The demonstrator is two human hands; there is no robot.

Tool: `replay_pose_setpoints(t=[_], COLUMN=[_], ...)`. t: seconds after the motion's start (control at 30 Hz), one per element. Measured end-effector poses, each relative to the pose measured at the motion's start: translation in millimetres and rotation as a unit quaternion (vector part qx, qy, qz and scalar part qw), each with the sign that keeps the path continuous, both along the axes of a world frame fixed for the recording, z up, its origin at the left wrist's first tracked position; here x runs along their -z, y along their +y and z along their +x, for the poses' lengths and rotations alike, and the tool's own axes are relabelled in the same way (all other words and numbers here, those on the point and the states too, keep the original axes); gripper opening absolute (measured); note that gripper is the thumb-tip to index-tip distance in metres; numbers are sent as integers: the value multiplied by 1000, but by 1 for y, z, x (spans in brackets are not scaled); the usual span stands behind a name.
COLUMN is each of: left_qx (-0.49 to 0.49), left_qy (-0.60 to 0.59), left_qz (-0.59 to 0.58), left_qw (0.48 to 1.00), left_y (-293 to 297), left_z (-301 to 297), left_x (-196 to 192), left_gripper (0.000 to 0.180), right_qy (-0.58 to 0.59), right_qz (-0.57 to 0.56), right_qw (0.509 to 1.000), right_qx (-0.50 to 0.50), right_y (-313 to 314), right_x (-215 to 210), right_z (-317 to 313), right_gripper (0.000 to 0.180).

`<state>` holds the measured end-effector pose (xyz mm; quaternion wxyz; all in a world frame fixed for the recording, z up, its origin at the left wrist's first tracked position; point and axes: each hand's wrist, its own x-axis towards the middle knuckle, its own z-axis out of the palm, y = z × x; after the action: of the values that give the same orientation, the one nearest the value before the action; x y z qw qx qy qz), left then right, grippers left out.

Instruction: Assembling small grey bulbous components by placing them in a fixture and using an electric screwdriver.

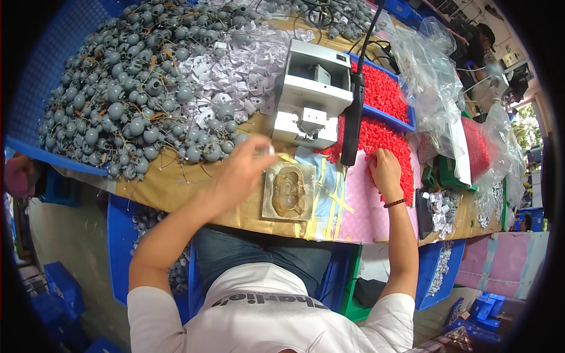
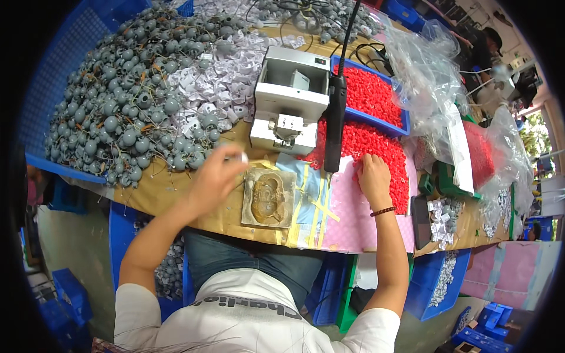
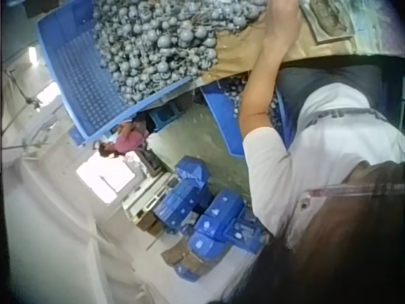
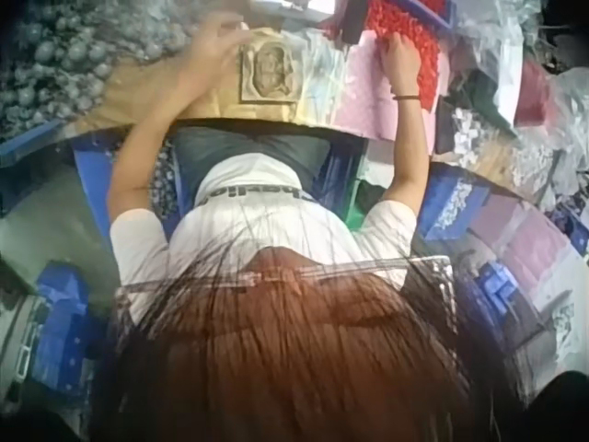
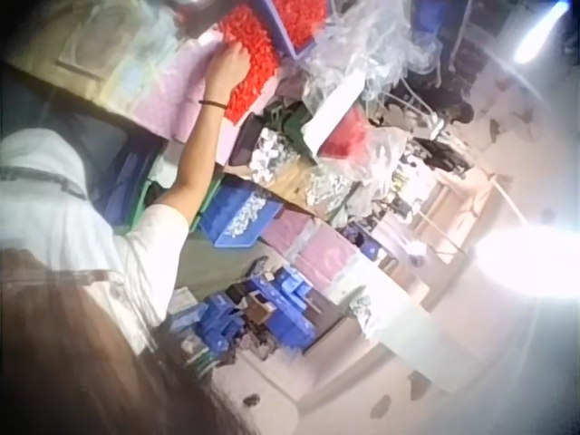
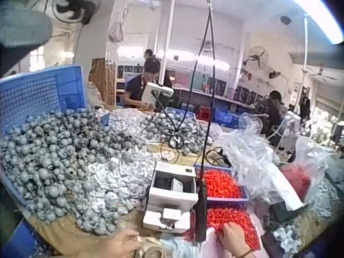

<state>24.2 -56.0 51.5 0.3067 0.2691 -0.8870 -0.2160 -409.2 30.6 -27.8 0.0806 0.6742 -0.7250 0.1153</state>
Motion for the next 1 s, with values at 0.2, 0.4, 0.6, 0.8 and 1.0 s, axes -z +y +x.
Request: replay_pose_setpoints(t=[0.2, 0.4, 0.6, 0.8, 1.0], left_qx=[30, -66, -9, 3, -50], left_qy=[-104, -44, 99, 44, 90], left_qz=[45, 39, 197, 121, 172], left_qw=[993, 996, 975, 992, 980], left_y=[83, 85, 80, 52, 57], left_z=[68, 59, -9, -40, -29], left_x=[60, 53, 28, 60, 43], left_gripper=[26, 22, 15, 18, 34], right_qy=[-17, -29, -116, -314, -408], right_qz=[-9, -45, -35, -49, 5], right_qw=[1000, 998, 992, 948, 884], right_qx=[-5, -17, 26, -2, -227], right_y=[-5, -3, 4, 6, 16], right_x=[-4, -14, -20, -51, -72], right_z=[4, 4, 3, 41, 147], right_gripper=[7, 8, 11, 13, 21])
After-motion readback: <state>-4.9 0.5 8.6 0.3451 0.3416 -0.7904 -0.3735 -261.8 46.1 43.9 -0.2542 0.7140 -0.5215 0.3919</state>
